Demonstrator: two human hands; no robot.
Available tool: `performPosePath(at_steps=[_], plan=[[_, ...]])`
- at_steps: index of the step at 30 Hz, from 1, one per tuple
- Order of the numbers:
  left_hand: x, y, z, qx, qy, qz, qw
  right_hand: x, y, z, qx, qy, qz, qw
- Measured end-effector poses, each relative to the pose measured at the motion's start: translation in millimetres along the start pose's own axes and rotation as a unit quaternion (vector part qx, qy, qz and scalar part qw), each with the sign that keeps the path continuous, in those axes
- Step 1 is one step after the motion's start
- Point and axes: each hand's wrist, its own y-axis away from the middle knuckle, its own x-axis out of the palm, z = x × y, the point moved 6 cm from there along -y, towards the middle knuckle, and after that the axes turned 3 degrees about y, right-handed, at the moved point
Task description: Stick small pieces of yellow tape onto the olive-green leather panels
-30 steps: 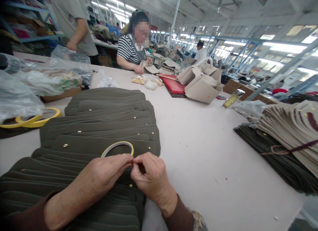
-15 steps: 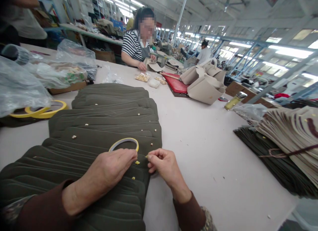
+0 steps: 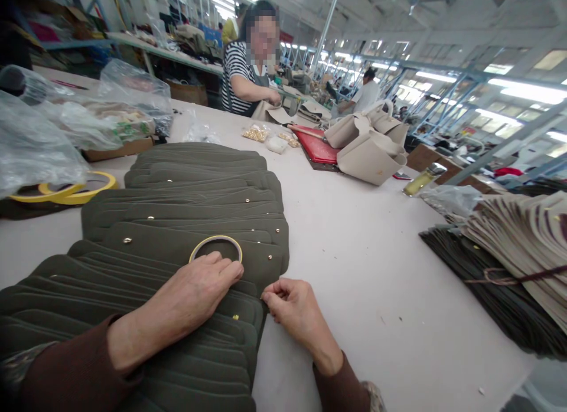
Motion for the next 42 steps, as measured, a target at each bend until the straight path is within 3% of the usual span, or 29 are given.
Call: performPosePath(at_steps=[7, 11, 14, 20, 26, 31, 33, 36, 39, 42], plan=[[0.3, 1.1, 2.6, -0.004, 0.010, 0.003, 1.000, 0.9, 6.3, 25.4, -0.115, 0.146, -0.030, 0.982], [3.4, 2.0, 7.1, -0.024, 0.007, 0.018, 1.000, -9.1, 9.5, 18.3, -0.081, 0.132, -0.067, 0.986], [6.2, 1.4, 9.6, -0.026, 0.016, 0.050, 0.998, -12.1, 13.6, 7.3, -0.051, 0.058, -0.037, 0.996], [4.3, 3.0, 14.0, 0.011, 0.021, 0.063, 0.998, -8.2, 21.5, 22.5, -0.164, 0.150, -0.058, 0.973], [0.0, 5.3, 15.2, 0.042, 0.034, 0.071, 0.996, -2.7, 17.2, 27.2, -0.188, 0.209, -0.078, 0.956], [6.0, 4.4, 14.7, 0.042, 0.045, 0.100, 0.993, -4.2, 12.9, 24.9, -0.182, 0.221, -0.026, 0.958], [6.3, 5.3, 16.7, 0.031, 0.043, 0.078, 0.996, -4.3, 10.9, 24.3, -0.166, 0.214, 0.010, 0.962], [-1.4, 8.0, 19.7, 0.025, 0.034, -0.013, 0.999, -4.3, 9.0, 26.8, -0.152, 0.212, 0.036, 0.965], [-13.0, 12.1, 16.9, 0.057, 0.040, -0.110, 0.992, -4.2, 7.3, 28.9, -0.140, 0.212, 0.031, 0.967], [-20.2, 14.4, 9.0, 0.098, 0.068, -0.150, 0.981, -3.5, 5.3, 28.1, -0.142, 0.193, 0.029, 0.970]])
